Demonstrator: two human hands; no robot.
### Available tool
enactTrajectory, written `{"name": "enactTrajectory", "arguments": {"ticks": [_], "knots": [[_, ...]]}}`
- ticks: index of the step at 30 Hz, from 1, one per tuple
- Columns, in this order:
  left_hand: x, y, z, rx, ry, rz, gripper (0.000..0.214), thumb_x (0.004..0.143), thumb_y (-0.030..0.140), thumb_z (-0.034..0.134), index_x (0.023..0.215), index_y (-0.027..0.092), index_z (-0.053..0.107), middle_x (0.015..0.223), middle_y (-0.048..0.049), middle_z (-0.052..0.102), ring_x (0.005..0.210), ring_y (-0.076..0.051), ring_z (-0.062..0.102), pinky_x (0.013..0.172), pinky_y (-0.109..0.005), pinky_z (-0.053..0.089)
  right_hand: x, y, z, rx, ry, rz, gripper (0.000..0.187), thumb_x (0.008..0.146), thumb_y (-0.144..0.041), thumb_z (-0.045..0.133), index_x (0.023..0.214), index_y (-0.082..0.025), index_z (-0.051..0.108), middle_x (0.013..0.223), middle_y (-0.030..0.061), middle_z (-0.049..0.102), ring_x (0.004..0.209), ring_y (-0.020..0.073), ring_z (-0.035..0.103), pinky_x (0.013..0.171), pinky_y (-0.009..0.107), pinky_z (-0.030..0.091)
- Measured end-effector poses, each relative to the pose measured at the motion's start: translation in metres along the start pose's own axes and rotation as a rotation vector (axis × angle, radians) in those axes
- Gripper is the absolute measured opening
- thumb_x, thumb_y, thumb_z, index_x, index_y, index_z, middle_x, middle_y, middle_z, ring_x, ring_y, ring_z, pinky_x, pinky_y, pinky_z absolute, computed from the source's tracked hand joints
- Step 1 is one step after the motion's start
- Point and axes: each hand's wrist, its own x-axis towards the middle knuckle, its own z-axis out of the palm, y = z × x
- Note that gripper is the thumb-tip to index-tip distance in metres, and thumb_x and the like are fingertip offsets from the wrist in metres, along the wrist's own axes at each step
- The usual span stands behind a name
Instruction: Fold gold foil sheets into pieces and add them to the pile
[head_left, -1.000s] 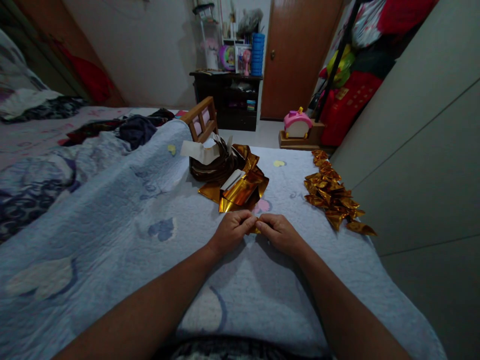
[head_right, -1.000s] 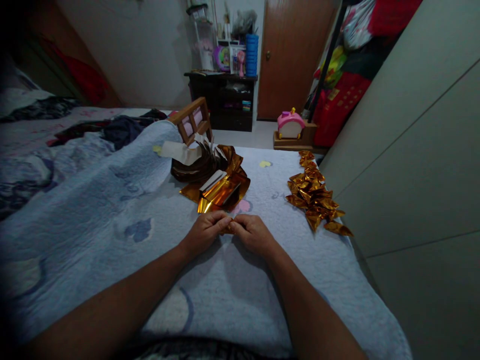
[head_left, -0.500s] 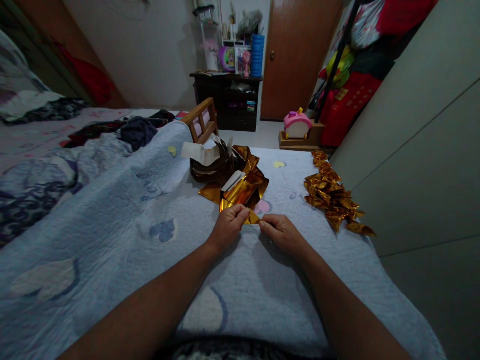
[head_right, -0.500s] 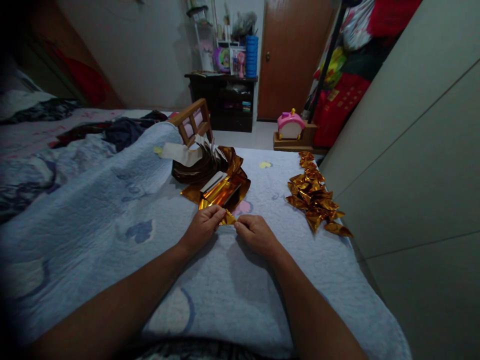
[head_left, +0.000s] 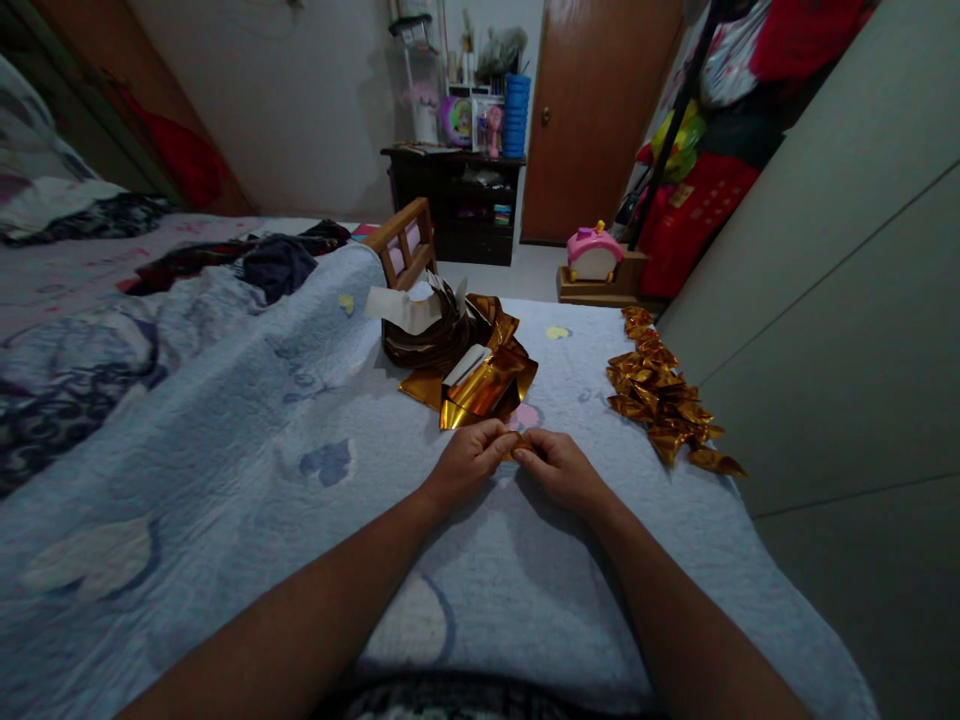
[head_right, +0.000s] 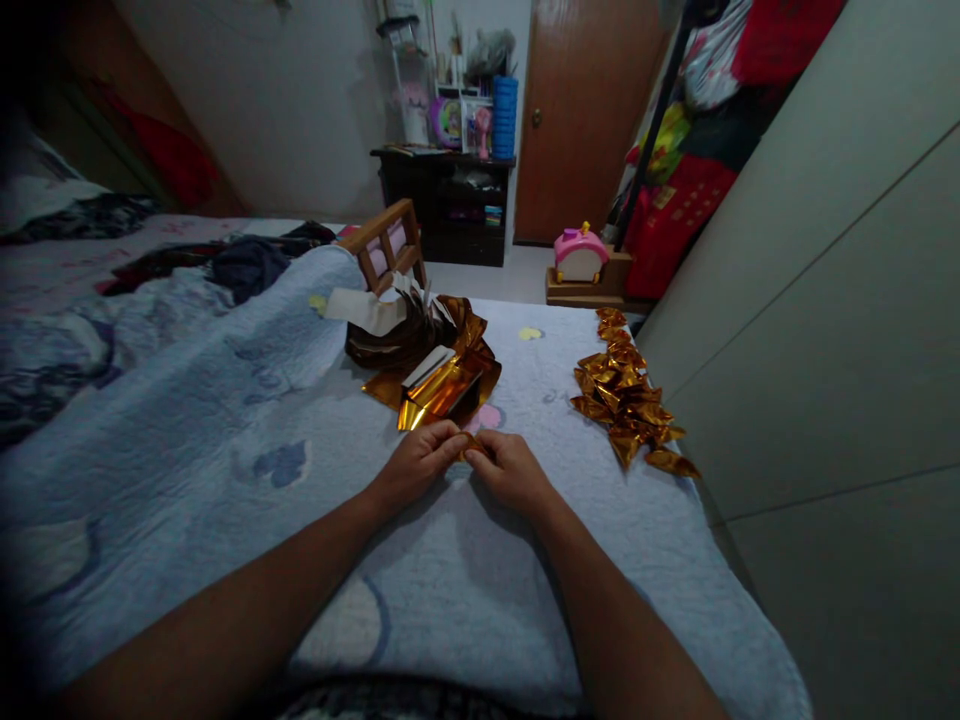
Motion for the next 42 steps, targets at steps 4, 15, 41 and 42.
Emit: {"name": "enactTrajectory", "arguments": {"ticks": [4,15,41,42], "knots": [[0.000,0.001,-0.003,-0.016,-0.035,-0.005,0.029,0.088,0.045,0.061,0.082,0.017,0.059,0.071,0.0027,0.051,0.066,-0.012,0.046,0.060,-0.022,0.037,0.000,0.002,-0.002,0.071,0.059,0.040,0.023,0.087,-0.036,0.054,0.072,-0.019,0.055,0.064,-0.0033,0.049,0.061,0.0129,0.044,0.058,0.026,0.033],[-0.003,0.004,-0.003,0.008,-0.015,-0.027,0.034,0.090,0.044,0.056,0.069,0.019,0.049,0.062,0.0048,0.045,0.057,-0.010,0.039,0.056,-0.023,0.032,-0.001,0.007,-0.005,0.157,0.081,0.088,0.023,0.084,-0.040,0.058,0.079,-0.018,0.062,0.065,-0.0039,0.048,0.062,0.0125,0.043,0.058,0.026,0.033],[0.000,0.010,-0.002,-0.186,0.119,-0.143,0.035,0.079,0.044,0.061,0.060,0.020,0.045,0.055,0.0054,0.039,0.052,-0.010,0.034,0.052,-0.024,0.026,-0.005,0.009,-0.019,0.238,0.213,0.104,0.030,0.077,-0.043,0.070,0.092,-0.020,0.058,0.073,-0.0035,0.052,0.059,0.0110,0.044,0.053,0.024,0.037],[0.000,0.010,-0.002,-0.187,0.123,-0.142,0.034,0.079,0.043,0.061,0.059,0.020,0.045,0.054,0.0054,0.039,0.052,-0.010,0.034,0.052,-0.024,0.026,-0.006,0.008,-0.017,0.232,0.224,0.064,0.036,0.075,-0.039,0.073,0.101,-0.021,0.056,0.082,-0.0021,0.055,0.063,0.0115,0.048,0.055,0.024,0.040]]}}
